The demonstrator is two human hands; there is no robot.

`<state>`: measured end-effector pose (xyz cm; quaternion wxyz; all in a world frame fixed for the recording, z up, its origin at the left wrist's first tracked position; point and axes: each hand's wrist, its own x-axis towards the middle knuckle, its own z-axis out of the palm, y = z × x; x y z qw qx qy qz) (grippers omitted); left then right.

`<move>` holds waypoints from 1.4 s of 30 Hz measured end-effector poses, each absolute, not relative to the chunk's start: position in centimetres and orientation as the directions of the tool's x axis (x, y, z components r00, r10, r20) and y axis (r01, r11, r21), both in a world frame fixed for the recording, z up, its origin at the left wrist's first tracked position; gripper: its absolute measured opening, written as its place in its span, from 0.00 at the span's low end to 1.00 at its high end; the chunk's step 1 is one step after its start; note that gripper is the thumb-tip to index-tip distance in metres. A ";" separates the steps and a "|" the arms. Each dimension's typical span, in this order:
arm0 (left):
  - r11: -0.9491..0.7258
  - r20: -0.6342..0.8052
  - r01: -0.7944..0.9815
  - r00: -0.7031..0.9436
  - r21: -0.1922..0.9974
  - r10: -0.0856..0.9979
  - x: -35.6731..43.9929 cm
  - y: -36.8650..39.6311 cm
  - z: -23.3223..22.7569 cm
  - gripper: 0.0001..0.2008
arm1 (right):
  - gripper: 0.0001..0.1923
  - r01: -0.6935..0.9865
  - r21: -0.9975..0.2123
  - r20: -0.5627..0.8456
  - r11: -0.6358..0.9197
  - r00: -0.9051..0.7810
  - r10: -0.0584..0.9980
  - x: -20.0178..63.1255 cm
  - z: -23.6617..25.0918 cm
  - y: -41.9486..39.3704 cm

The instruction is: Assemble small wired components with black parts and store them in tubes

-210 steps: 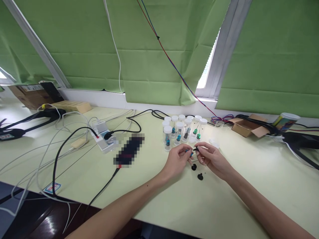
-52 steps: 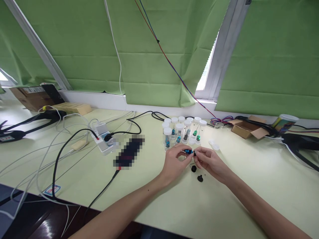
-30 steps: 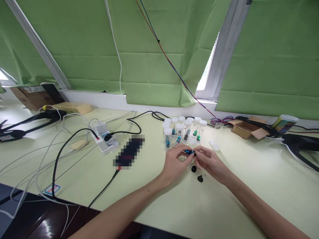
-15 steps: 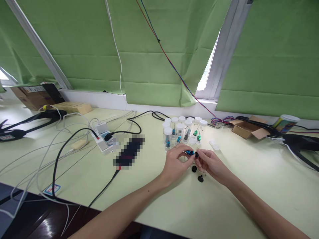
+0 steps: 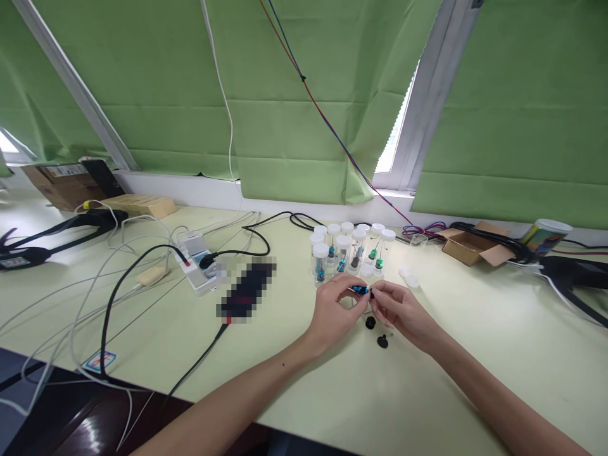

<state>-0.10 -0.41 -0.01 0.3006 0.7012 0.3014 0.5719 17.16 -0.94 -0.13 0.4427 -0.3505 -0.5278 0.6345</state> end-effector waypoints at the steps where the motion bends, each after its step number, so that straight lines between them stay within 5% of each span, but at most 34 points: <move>1: -0.636 0.618 0.077 0.170 0.768 0.767 -0.1 -0.4 0.0 0.05 | 0.16 -0.189 -0.981 0.025 -0.049 -0.369 0.929 17.1 -0.1 -1.0; 9: -0.632 0.613 0.065 0.183 0.772 0.768 -0.1 -0.4 0.0 0.06 | 0.22 -0.167 -0.984 0.001 -0.066 -0.369 0.929 16.9 -0.3 -0.9; 22: -0.635 0.617 0.078 0.171 0.769 0.768 -0.1 -0.4 -0.1 0.05 | 0.13 -0.175 -0.983 0.020 -0.051 -0.379 0.925 17.3 -0.4 -1.0; 42: -0.665 0.645 0.109 0.172 0.739 0.745 0.1 -0.6 0.0 0.06 | 0.19 -0.188 -0.981 0.024 -0.049 -0.368 0.929 17.0 -0.9 -0.7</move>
